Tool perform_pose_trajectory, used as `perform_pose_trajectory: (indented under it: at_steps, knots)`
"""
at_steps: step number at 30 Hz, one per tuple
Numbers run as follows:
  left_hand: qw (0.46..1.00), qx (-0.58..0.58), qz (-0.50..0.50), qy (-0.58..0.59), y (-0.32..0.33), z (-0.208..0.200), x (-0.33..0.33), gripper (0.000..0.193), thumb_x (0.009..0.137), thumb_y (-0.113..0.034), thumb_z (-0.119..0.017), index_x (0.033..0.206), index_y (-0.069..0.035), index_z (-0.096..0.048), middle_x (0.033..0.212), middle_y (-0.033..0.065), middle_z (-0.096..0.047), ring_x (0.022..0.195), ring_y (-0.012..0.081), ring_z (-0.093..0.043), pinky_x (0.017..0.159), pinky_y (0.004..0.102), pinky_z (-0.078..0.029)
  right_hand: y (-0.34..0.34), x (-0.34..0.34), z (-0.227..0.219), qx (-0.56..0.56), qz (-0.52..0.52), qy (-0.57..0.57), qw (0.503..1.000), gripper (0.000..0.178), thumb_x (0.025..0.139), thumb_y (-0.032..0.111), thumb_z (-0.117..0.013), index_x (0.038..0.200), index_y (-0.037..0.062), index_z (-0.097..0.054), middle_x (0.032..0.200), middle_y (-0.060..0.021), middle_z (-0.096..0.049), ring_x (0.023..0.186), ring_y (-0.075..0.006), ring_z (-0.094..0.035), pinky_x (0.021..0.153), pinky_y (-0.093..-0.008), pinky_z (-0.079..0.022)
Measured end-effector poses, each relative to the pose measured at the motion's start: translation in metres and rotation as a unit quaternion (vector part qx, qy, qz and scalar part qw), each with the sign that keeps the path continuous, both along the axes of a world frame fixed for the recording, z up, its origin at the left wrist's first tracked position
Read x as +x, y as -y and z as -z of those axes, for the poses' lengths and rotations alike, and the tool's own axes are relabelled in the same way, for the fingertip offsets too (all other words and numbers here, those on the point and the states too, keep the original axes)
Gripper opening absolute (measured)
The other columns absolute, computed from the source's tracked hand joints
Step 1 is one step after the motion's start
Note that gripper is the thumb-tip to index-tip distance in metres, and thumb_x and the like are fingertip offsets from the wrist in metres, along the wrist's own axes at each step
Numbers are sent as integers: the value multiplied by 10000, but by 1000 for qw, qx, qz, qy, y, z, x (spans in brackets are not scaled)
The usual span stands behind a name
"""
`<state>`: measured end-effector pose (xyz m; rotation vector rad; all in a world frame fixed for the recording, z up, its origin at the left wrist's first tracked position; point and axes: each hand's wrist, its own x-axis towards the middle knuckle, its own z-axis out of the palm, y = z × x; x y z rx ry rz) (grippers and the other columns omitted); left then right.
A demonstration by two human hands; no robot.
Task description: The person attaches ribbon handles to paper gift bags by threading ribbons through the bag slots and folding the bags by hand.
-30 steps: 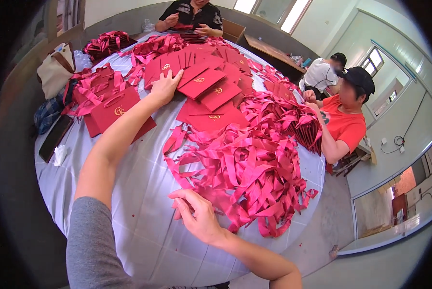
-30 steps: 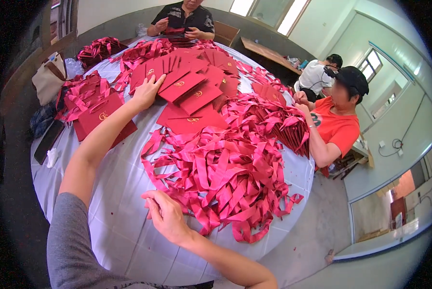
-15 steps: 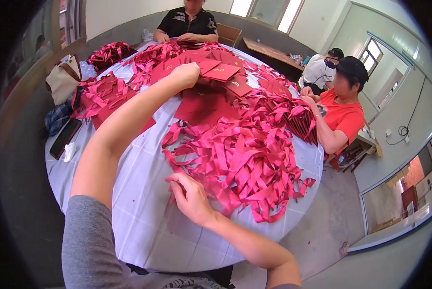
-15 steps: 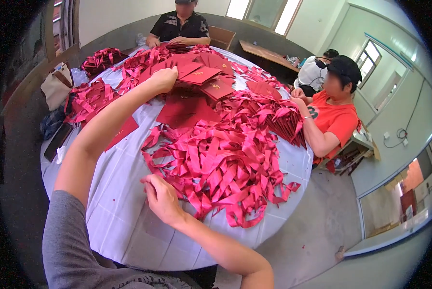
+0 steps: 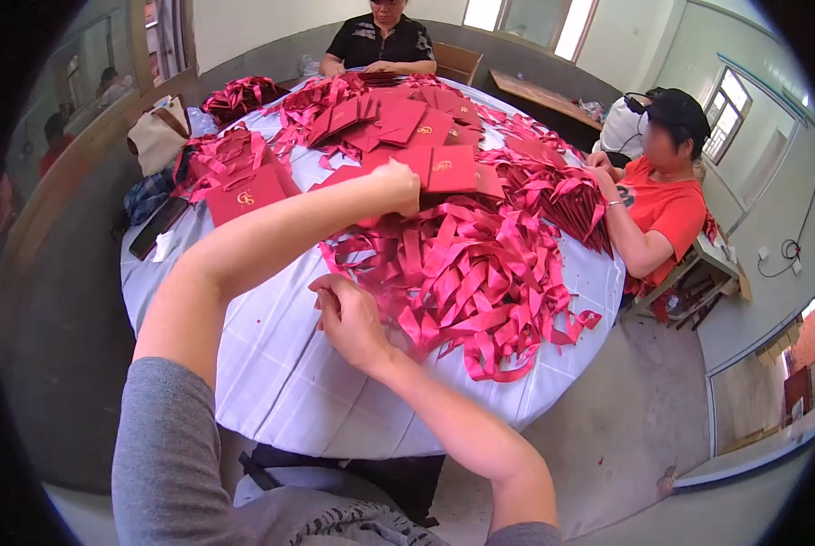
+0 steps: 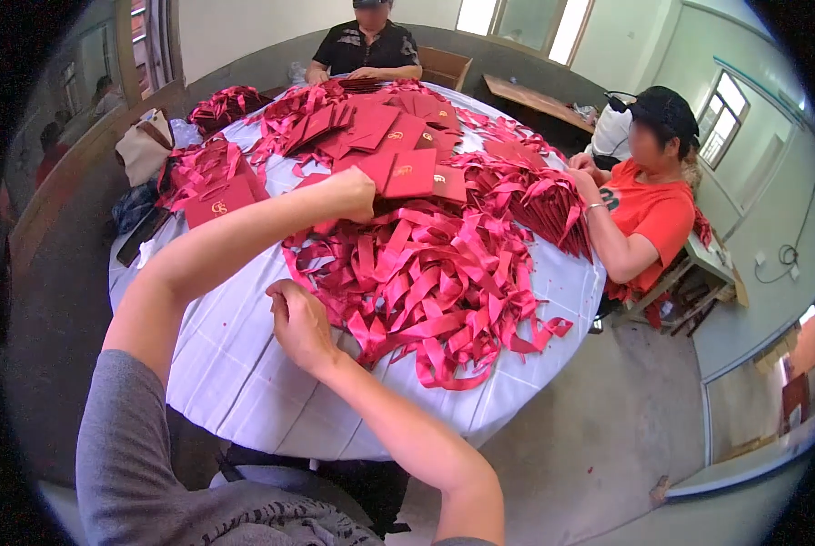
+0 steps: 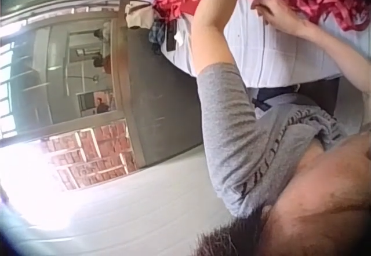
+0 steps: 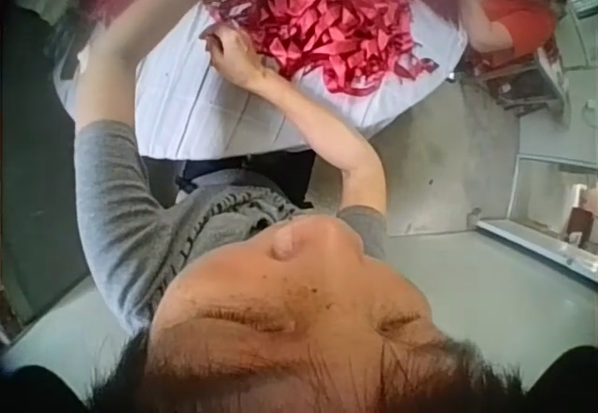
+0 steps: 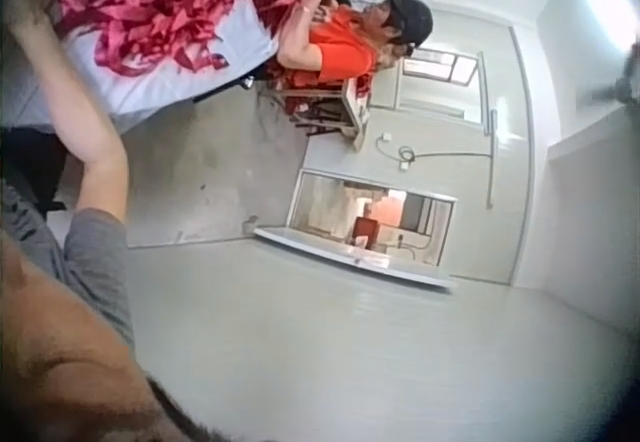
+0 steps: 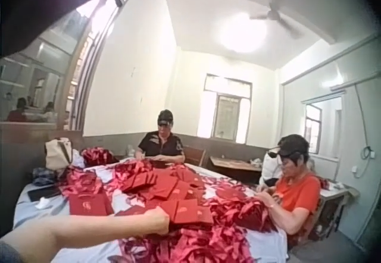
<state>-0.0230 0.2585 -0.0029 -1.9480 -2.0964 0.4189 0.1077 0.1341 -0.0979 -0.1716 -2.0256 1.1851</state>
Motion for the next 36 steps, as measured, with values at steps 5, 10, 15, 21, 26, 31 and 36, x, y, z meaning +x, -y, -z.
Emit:
perform_pose_trajectory:
  at_steps: [5, 10, 15, 21, 26, 31, 36]
  knots:
    - [916, -118, -170, 345, 26, -46, 26, 760, 807, -568, -572, 1140, 116, -550, 1055, 245, -622, 746, 361, -674, 540, 409, -614, -2, 2, 4, 15, 12, -19, 1000, 107, 895, 23, -507, 937, -34, -586, 739, -134, -612, 526, -192, -619, 511, -314, -480]
    - [899, 102, -112, 410, 6, -41, -54, 316, 876, -219, -552, 1014, 62, -598, 806, 201, -648, 658, 312, -676, 470, 411, -597, 6, 0, 2, 23, 0, -34, 999, 100, 889, 19, -506, 923, -25, -590, 736, -129, -614, 532, -202, -618, 521, -326, -477]
    - [942, 61, -155, 293, 18, -10, -92, 324, 737, -203, -641, 912, 70, -646, 843, 234, -666, 669, 358, -673, 518, 424, -586, -4, 4, 6, 30, 12, -36, 999, 93, 889, 19, -508, 921, -14, -589, 729, -122, -614, 532, -200, -605, 526, -333, -471]
    - [939, -10, -188, 288, 35, 45, -135, 709, 778, -446, -687, 1267, 34, -506, 1171, 212, -600, 994, 311, -620, 836, 378, -497, -4, -1, 13, 39, -7, -16, 999, 91, 903, 28, -505, 940, -13, -578, 731, -113, -599, 529, -187, -594, 518, -318, -465]
    - [918, 59, -88, 382, 38, 54, -160, 636, 762, -460, -706, 1175, 12, -597, 1030, 175, -659, 940, 245, -627, 803, 345, -488, -4, 2, 10, 22, -11, -6, 1000, 93, 899, 28, -507, 949, 2, -581, 739, -119, -598, 574, -208, -615, 540, -333, -475]
    - [835, 213, -97, 497, 60, 51, -169, 620, 679, -280, -805, 1171, 30, -592, 1033, 143, -649, 985, 214, -597, 829, 315, -479, -2, -6, 17, 32, 8, -44, 999, 82, 864, 16, -528, 929, 7, -577, 751, -148, -597, 644, -285, -615, 599, -394, -476]
    - [724, 305, -54, 616, 137, 8, -139, 324, 818, -150, -677, 1100, -19, -588, 1009, 22, -605, 966, 118, -548, 856, 250, -415, -1, -1, -3, 4, 20, -54, 998, 91, 908, 28, -503, 981, 4, -551, 749, -125, -565, 659, -242, -609, 568, -336, -463]
